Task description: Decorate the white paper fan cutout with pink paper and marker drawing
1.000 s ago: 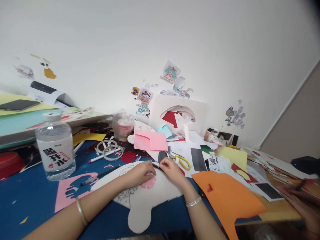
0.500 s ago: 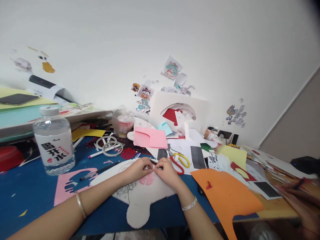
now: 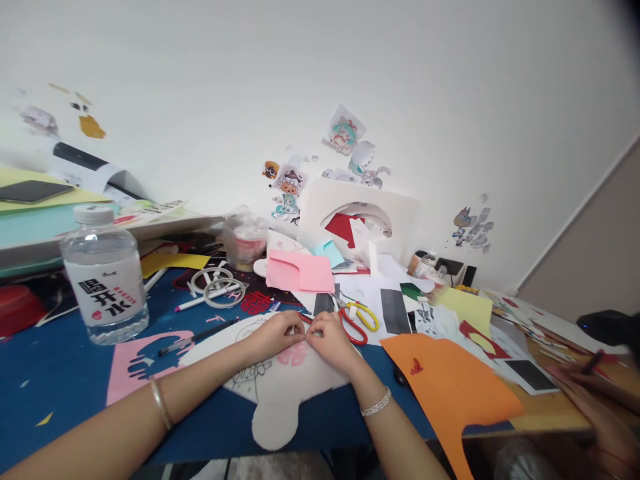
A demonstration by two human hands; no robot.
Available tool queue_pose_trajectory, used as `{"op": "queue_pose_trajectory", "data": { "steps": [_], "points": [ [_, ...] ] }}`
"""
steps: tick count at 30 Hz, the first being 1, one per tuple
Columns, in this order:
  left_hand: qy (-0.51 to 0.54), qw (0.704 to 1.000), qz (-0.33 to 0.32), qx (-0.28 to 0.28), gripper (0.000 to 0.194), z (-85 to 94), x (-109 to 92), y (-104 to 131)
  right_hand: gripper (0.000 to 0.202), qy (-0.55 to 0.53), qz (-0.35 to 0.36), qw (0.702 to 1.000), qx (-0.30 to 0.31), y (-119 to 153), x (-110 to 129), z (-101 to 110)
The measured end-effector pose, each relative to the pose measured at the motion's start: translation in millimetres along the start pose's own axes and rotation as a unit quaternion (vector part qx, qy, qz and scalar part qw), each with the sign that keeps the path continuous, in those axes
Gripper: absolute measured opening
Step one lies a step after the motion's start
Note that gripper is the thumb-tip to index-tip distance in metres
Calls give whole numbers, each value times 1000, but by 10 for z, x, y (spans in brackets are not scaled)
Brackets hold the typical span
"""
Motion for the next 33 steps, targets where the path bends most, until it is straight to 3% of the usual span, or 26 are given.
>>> {"op": "queue_pose_trajectory", "data": {
  "steps": [33],
  "points": [
    [13, 1000, 6, -1, 9, -2, 38, 21, 17, -19, -24, 999, 18, -12, 2, -17]
  ]
}}
Point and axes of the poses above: each hand's wrist, its own y-axis away from the middle knuckle, its own z-axis out of the back of the hand, x = y × z, the point moved 9 cm from there along -y, towards the middle knuckle, and after that the axes turned 12 degrees about x, right-handed, at the moved point
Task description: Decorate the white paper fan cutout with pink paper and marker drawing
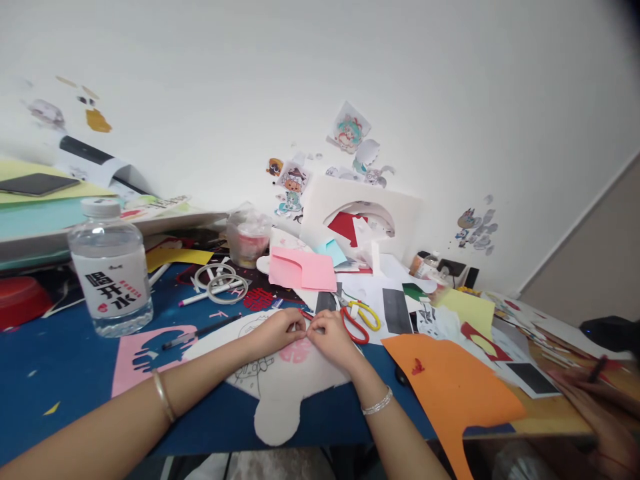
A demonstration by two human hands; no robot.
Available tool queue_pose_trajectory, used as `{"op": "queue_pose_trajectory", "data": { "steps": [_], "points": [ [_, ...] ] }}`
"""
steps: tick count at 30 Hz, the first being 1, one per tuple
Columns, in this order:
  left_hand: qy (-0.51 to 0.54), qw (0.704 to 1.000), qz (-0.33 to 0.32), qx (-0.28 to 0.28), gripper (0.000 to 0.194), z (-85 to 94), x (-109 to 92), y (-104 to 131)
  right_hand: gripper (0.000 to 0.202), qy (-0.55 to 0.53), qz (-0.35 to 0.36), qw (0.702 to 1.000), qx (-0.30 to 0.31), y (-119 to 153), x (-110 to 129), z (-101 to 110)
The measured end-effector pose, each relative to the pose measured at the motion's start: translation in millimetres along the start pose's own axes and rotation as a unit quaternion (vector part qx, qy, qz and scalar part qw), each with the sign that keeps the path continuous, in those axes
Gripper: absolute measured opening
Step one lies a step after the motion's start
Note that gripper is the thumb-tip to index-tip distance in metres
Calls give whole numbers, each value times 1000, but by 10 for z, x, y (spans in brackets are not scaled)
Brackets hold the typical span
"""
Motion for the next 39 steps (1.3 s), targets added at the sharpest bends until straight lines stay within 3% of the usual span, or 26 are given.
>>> {"op": "queue_pose_trajectory", "data": {
  "steps": [8, 18, 39],
  "points": [
    [-5, 1000, 6, -8, 13, 5, 20, -33, 21, 24, -5, 999, 26, -6, 29, -26],
    [-17, 1000, -1, -3, 16, 32, 36, -11, 19, 80, -2, 997, -3, 22, 33, 31],
    [-29, 1000, 0, 1, 15, 26, 12, 3, 15, 65, -44, 997, 3, 26, 15, 0]
  ]
}}
Point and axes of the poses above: each hand's wrist, its own y-axis away from the middle knuckle, its own z-axis out of the back of the hand, x = y × z, the point moved 9 cm from there along -y, towards the middle knuckle, and after that the axes turned 12 degrees about x, right-handed, at the moved point
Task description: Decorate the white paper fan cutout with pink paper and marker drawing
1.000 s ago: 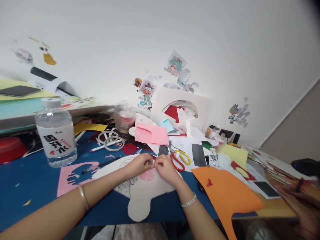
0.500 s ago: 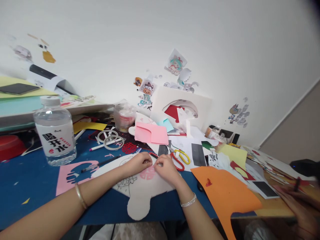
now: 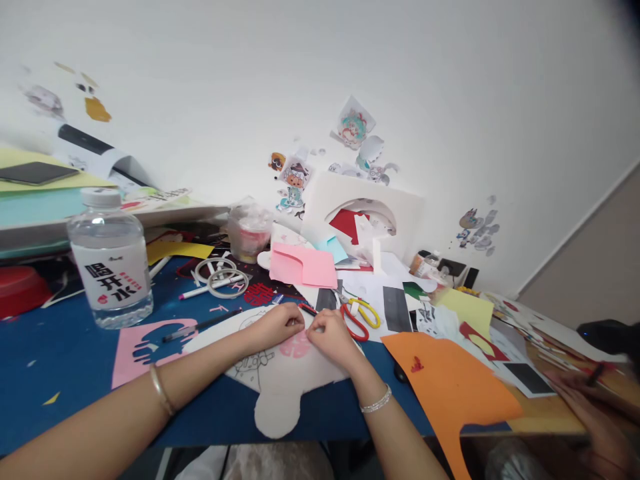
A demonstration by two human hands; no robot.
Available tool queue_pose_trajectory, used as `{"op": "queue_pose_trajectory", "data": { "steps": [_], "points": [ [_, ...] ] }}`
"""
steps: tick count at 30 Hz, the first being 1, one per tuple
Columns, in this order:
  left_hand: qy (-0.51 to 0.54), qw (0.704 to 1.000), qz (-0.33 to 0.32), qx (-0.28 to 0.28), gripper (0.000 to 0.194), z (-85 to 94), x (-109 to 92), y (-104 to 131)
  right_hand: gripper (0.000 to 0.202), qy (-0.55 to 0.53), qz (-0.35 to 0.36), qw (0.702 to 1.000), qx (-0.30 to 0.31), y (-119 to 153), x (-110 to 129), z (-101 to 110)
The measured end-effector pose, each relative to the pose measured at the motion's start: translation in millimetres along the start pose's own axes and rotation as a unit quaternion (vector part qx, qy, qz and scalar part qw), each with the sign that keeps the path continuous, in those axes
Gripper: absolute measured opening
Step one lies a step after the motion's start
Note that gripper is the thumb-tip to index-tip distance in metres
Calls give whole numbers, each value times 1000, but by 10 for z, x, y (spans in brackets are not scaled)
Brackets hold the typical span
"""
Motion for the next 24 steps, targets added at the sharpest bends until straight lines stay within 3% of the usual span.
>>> {"op": "queue_pose_trajectory", "data": {
  "steps": [18, 24],
  "points": [
    [-13, 1000, 5, 0, 16, 3, -33, 13, 11, 105, -49, 993, -32, 14, 65, -7],
    [-16, 1000, 9, -1, 17, -1, -29, 7, 15, 40, -74, 996, -17, -5, -99, 22]
  ]
}}
Point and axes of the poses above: each hand's wrist, its own y-axis away from the middle knuckle, its own z-axis out of the back of the hand, x = y × z, the point moved 9 cm from there along -y, towards the middle knuckle, and after that the axes turned 12 degrees about x, right-handed, at the moved point
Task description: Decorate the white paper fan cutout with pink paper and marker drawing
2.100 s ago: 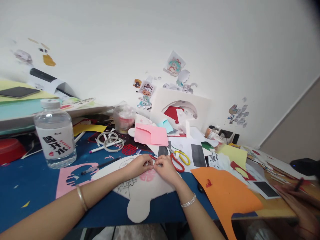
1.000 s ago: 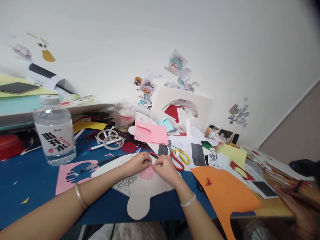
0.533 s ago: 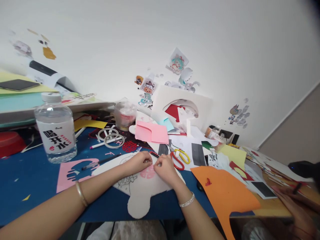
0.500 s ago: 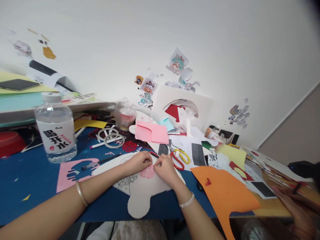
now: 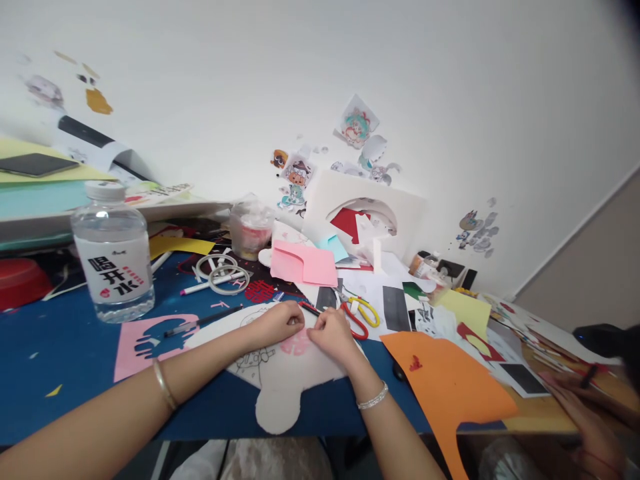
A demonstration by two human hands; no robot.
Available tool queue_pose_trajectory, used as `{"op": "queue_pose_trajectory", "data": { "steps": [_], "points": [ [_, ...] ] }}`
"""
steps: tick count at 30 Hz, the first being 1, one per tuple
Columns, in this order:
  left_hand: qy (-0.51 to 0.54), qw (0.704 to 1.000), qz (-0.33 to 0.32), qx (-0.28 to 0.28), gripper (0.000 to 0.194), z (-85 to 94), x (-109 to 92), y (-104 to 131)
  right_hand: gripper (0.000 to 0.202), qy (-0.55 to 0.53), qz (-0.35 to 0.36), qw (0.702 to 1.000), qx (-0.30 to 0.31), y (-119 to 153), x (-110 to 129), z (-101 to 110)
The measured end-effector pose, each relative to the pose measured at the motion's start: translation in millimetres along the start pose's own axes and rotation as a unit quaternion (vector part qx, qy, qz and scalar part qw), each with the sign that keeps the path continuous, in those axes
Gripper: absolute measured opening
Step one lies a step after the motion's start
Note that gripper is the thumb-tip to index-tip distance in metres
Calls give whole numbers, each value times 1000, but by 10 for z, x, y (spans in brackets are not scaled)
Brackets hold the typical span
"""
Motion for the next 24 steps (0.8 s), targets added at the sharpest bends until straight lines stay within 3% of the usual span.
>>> {"op": "queue_pose_trajectory", "data": {
  "steps": [7, 15, 24],
  "points": [
    [-3, 1000, 7, -4, 18, 28, -4, 15, 11, -45, -7, 999, 4, -68, -156, 18],
    [8, 1000, 7, -2, 16, 28, 17, 29, 19, 2, 2, 1000, -1, -25, -108, -31],
    [-34, 997, 28, -63, 24, 381, 126, 159, 23, 7, 2, 1000, -28, -13, -90, -29]
  ]
}}
Point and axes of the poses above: each hand's wrist, its own y-axis away from the middle knuckle, its own z-axis out of the back of the hand, x = y × z, the point moved 9 cm from there along -y, towards the middle knuckle, and after that the axes turned 12 degrees about x, right-handed, at the moved point
